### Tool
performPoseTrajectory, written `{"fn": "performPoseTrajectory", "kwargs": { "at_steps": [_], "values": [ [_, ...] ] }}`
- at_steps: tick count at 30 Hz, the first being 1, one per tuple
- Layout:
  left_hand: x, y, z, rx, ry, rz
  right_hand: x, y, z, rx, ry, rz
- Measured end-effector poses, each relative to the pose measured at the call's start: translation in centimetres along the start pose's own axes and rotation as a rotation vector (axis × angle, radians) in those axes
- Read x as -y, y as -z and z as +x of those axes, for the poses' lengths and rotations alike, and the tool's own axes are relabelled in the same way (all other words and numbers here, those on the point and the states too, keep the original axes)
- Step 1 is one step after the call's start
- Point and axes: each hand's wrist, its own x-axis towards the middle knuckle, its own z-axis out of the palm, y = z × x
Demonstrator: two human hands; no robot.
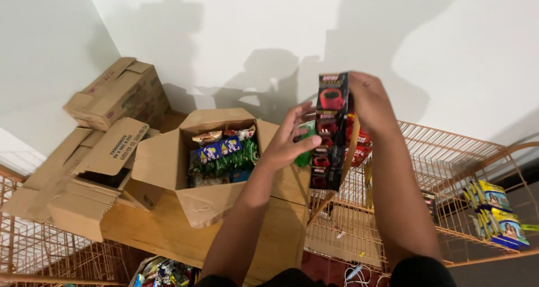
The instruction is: Picking up various packaged grocery items from cardboard boxes and placing them into a wire cart.
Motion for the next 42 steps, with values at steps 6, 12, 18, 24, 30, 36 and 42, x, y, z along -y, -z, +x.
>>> {"fn": "performPoseTrajectory", "kwargs": {
  "at_steps": [6,12,18,24,30,36,42],
  "values": [
    [-2.1,-1.8,-0.2,-0.052,0.169,-0.034,-1.1,-0.3,-3.5,0.126,-0.009,-0.111],
    [-2.2,-2.7,-1.0,-0.175,-0.058,-0.047,-2.7,-0.1,-5.7,0.133,-0.019,0.247],
    [-2.9,-3.0,-1.6,-0.158,0.004,-0.020,-1.3,-2.6,-7.4,0.046,0.095,-0.041],
    [-1.7,-3.3,-2.8,-0.012,0.068,0.011,-3.8,-1.4,-7.8,-0.013,0.224,-0.185],
    [-0.2,-4.2,-3.1,-0.156,-0.032,0.110,-4.7,-1.3,-10.7,-0.207,-0.131,-0.174],
    [2.7,-3.9,-5.3,-0.180,0.101,0.110,-11.9,-2.1,-15.1,-0.357,0.263,-1.145],
    [4.3,-4.5,-7.5,-0.171,0.175,0.002,-17.7,-2.6,-16.8,-0.196,0.324,-1.403]
  ]
}}
